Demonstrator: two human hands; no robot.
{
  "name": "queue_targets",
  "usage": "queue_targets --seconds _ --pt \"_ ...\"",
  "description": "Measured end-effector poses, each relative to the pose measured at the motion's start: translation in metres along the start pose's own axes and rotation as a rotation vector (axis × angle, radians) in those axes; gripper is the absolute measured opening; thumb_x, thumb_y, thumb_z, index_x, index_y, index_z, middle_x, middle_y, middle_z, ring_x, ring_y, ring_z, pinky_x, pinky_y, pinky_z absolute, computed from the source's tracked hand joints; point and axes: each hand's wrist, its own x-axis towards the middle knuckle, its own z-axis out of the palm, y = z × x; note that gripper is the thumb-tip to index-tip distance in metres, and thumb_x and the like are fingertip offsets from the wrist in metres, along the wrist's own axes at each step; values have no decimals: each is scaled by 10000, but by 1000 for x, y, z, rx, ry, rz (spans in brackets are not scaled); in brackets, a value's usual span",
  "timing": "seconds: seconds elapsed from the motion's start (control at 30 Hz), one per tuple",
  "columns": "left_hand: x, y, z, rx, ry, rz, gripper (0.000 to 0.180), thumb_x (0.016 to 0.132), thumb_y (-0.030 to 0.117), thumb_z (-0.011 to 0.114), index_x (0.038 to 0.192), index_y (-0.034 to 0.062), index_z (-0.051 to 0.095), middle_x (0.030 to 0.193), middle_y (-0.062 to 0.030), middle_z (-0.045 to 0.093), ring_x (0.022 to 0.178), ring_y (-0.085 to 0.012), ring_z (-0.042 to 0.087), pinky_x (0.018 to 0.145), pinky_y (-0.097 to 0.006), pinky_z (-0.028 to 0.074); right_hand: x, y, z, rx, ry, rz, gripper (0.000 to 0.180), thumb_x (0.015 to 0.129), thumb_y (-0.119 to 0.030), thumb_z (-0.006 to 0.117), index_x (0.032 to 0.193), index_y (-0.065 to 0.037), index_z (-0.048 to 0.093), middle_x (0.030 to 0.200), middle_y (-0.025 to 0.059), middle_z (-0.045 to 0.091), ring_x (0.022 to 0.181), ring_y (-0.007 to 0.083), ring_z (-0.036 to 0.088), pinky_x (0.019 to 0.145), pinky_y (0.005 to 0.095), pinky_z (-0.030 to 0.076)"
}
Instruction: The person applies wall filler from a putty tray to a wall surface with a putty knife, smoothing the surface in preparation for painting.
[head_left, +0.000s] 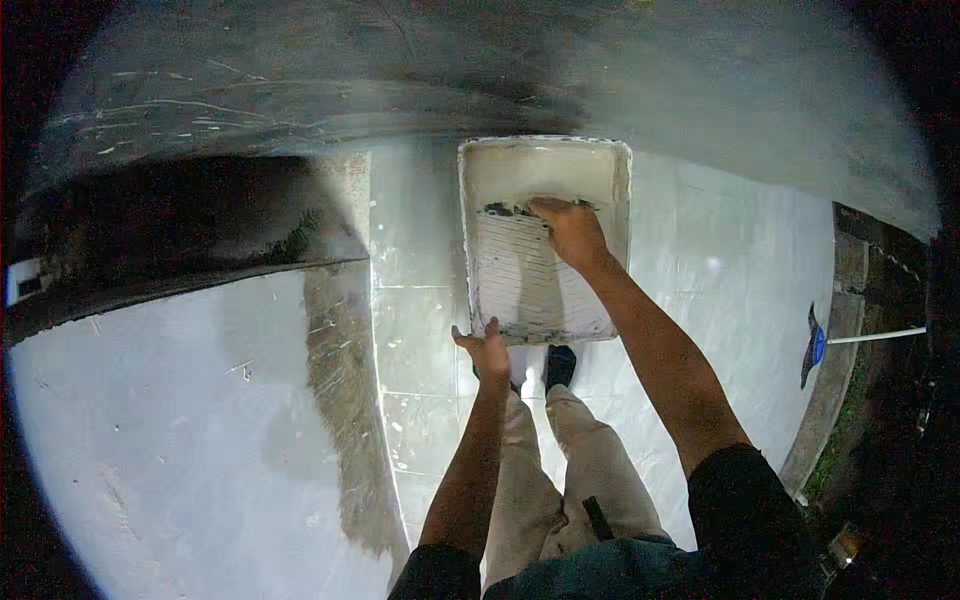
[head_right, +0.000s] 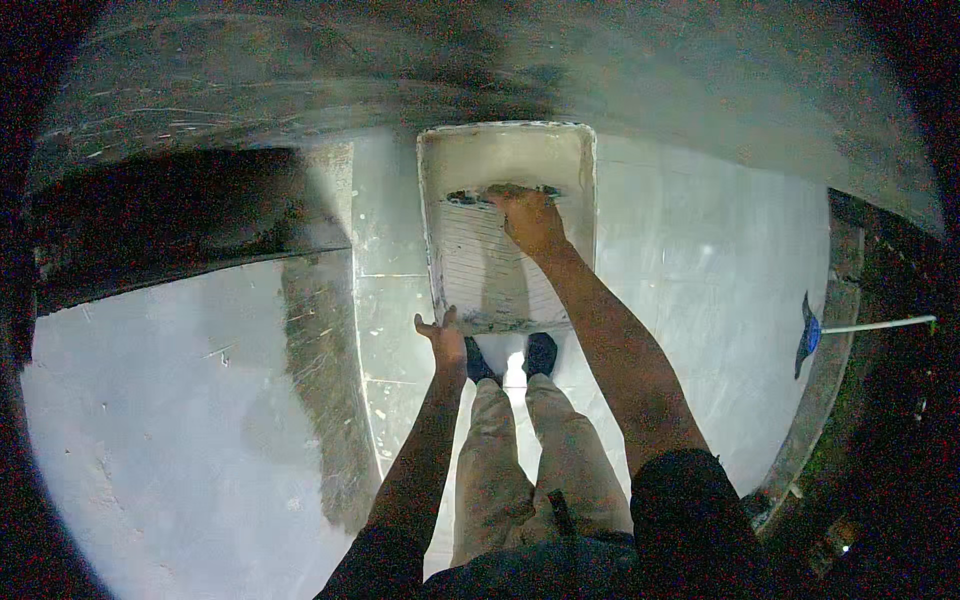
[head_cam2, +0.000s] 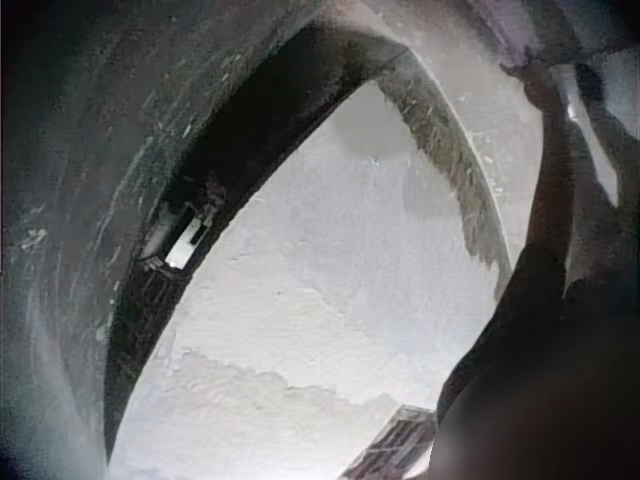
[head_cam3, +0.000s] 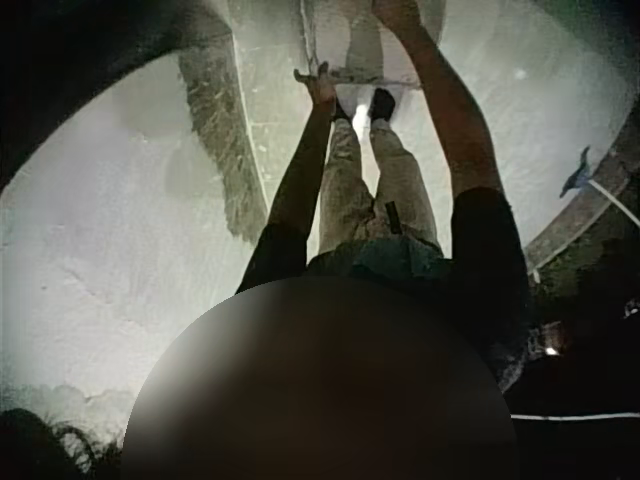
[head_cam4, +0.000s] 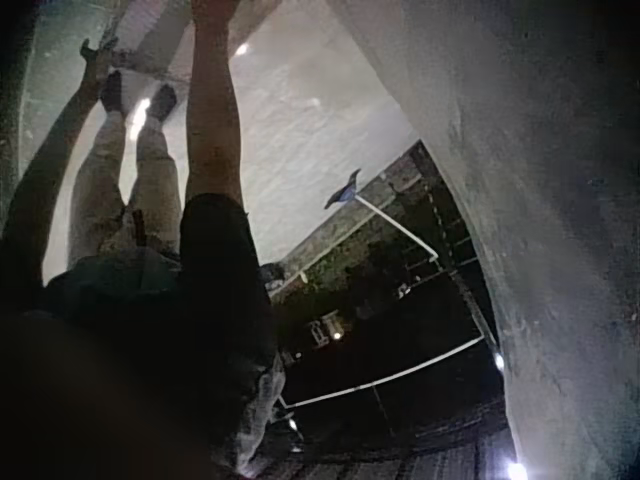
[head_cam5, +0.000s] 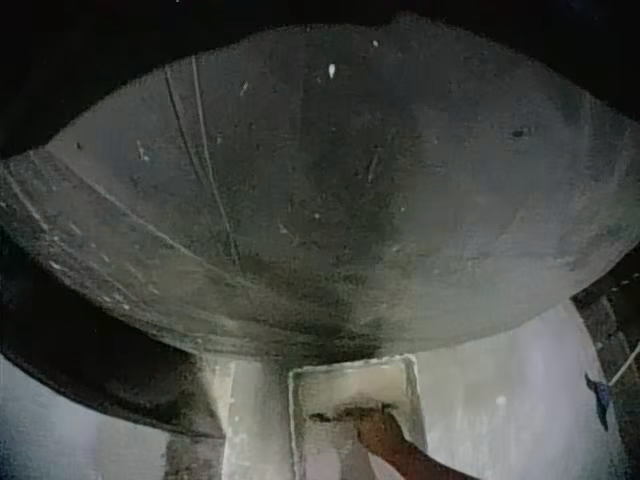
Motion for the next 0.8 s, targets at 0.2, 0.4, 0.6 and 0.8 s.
queue_targets --seconds 0.2,0.4,0.6,0.8 --pt "-10 -4 12 -147 -17 99 885 824 156 638 1406 -61 8 1405 -346 197 1305 -393 284 1086 -414 229 2 2 15 -205 -188 5 409 719 10 566 1110 -84 643 1092 149 648 1002 275 629 909 379 495" --pt "60 -40 -63 532 -147 449 857 853 215 612 1414 -92 41 1413 -379 154 1331 -427 214 1092 -441 213 -3 -67 0 -67 -309 -69 345 725 -15 561 1045 -94 667 914 162 676 819 309 664 786 420 534" --pt "-21 40 -50 177 -29 304 757 910 248 534 1413 -107 94 1463 -333 138 1350 -413 215 1106 -423 212 -45 -67 -34 514 -248 197 274 772 -20 560 1026 -52 658 847 144 681 714 254 672 689 365 562" --pt "-105 119 -122 28 191 551 565 961 201 455 1395 -76 222 1410 -296 326 1312 -370 348 1083 -397 270 -34 -175 -76 1370 -399 349 291 843 1 530 1127 34 587 1001 111 667 826 192 668 668 326 566"
